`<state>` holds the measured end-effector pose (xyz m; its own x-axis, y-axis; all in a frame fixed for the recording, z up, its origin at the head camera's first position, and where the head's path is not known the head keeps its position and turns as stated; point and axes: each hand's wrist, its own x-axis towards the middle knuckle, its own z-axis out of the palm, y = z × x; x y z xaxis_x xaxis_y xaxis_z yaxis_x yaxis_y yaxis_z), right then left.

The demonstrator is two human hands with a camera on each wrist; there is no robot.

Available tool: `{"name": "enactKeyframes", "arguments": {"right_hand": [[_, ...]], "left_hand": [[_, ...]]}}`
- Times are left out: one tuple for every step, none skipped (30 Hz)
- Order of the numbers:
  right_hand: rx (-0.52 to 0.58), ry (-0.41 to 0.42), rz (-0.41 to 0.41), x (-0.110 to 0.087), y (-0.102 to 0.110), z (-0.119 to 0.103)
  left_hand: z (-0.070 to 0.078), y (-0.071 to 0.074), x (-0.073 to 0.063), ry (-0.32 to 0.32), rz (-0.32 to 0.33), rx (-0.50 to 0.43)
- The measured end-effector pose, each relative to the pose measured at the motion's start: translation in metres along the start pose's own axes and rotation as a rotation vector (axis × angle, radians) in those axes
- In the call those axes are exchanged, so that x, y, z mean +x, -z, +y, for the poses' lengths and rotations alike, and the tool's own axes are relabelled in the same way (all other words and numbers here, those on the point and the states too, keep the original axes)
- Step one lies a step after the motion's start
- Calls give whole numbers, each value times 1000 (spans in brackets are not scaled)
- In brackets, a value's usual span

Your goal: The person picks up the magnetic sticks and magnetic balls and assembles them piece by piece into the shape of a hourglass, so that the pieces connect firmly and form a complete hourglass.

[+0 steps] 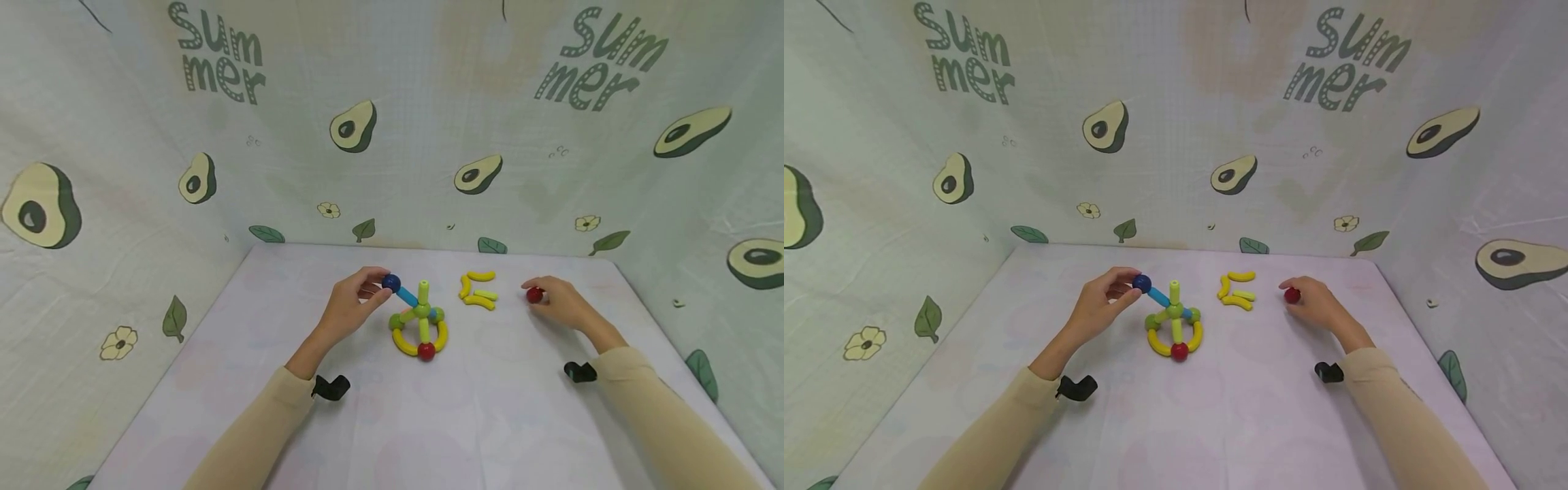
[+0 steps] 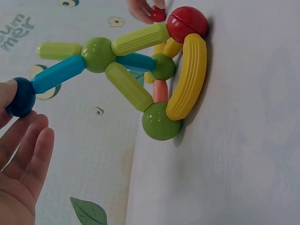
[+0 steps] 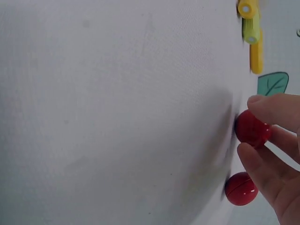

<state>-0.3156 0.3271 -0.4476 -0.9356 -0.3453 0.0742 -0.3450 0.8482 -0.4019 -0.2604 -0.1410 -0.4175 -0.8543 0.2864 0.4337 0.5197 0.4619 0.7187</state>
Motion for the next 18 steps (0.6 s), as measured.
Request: {"name": "enactKeyframes", "arguments": {"right_hand": [[5,-3,-3,0,0,-1],[12,-6,-5,0,-1,-1],[18,-4,-5,0,-1,-1],[25,-2,-6,-1,-1,-1],[31,-4,-6,-1,-1,-2],[34,-8,-6,-1,-2,-2],[36,-13,-7,-1,-2,-1],[39,-14,-10,0,-3,-1],[41,-19,-14,0,-3,-1],[42,-23,-18,0,-3,-1],[40,-32,-20,0,-3,-1],[39,-37,-24,-1,-4,-1],[39,-42,-26,-1,-4,-1],[38,-43,-28,-1,-4,-1],[37,-48,-28,-1,-4,-2],[37,-49,-28,-1,-5,-2],[38,-56,-29,-1,-5,-2],[41,-53,-32,-2,-5,-2]], "left_hand": [[0,0,0,-1,-1,1],[0,0,0,-2,-2,3],[1,0,0,-3,-1,4],[1,0,0,-3,0,6],[0,0,0,-3,1,6],[0,0,0,0,2,6],[0,0,0,-1,3,6],[0,0,0,-2,3,6],[0,0,0,-3,4,6],[0,0,0,-3,2,5],[0,0,0,-4,1,4],[0,0,0,-5,-1,4],[0,0,0,-5,-1,3],[1,0,0,-5,-1,2],[1,0,0,-3,-1,0],[1,0,0,-1,-1,-1],[1,0,0,0,1,-2],[1,-1,0,1,0,-2]]}}
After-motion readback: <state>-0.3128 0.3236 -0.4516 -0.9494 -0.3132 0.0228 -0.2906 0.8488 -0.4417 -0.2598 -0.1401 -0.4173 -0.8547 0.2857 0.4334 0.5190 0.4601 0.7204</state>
